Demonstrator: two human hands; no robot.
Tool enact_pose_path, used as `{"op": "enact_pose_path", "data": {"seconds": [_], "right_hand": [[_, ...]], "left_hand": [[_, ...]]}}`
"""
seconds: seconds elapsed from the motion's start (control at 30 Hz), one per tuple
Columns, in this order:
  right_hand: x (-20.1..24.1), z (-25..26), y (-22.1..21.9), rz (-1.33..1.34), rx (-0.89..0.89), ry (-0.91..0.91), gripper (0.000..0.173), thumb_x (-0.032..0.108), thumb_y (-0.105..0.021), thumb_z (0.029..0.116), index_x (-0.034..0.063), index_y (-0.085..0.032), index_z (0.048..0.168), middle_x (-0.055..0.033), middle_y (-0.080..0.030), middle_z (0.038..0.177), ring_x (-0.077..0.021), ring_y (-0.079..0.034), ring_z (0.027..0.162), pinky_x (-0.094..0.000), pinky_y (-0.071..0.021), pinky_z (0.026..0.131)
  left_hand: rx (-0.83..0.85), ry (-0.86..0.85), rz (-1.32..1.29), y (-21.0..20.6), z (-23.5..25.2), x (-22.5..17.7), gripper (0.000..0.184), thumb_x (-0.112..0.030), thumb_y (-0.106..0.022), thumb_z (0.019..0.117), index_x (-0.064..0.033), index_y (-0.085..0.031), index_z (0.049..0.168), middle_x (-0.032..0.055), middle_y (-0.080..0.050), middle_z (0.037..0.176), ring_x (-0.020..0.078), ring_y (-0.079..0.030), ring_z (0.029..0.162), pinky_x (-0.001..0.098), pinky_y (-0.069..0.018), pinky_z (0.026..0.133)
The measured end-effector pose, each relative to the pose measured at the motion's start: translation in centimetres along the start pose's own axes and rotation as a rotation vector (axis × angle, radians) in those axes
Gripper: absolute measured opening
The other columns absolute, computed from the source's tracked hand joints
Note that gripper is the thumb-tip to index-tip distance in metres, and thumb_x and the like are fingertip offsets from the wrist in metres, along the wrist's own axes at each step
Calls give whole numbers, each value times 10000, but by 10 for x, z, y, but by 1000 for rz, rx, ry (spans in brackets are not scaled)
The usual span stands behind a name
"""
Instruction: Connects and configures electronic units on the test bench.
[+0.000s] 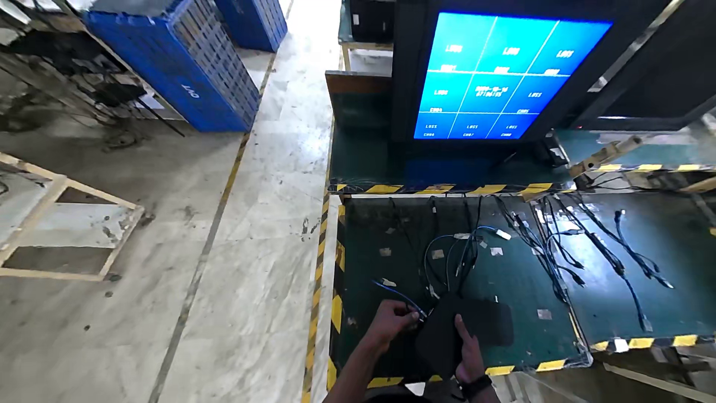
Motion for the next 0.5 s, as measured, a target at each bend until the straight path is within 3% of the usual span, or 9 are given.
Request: {"op": "enact_pose_path", "data": {"seconds": [0.23,0.33,0.43,0.5], "right_hand": [[4,-10,-8,-7,-53,3,406,255,-663,1005,-8,-572,1301,-180,-739,1018,-258,-747,872,-457,-647,760],[4,-20,-19,-34,-138,54,441,233,-724,966,-20,-576,1295,-178,-745,1000,-261,-749,854,-463,-647,751],[4,-24,-30,-163,-106,167,471,193,-782,916,-39,-600,1283,-167,-738,1081,-227,-736,963,-424,-633,861],[5,-20,-33,-390,23,158,537,325,-710,969,-27,-572,1351,-175,-687,1240,-222,-672,1148,-422,-557,1016]], "left_hand": [[18,-7,428,7,4,-16,288,-285,-763,918,1,-731,938,106,-722,874,205,-720,816,417,-614,841],[0,-18,540,7,4,-12,348,-338,-744,921,9,-718,911,129,-684,854,237,-667,794,456,-564,806],[-47,-38,473,20,0,6,331,-319,-726,943,13,-721,948,130,-689,880,229,-669,810,445,-570,810],[-87,-30,391,34,-7,24,323,-284,-667,992,25,-698,1080,161,-691,999,249,-676,911,458,-571,866]]}}
Point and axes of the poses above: each hand's wrist, its own z-axis towards the middle knuckle, its own y-axis out of the back of the hand, x = y × z, the point moved 3 cm from there along z, towards the middle knuckle
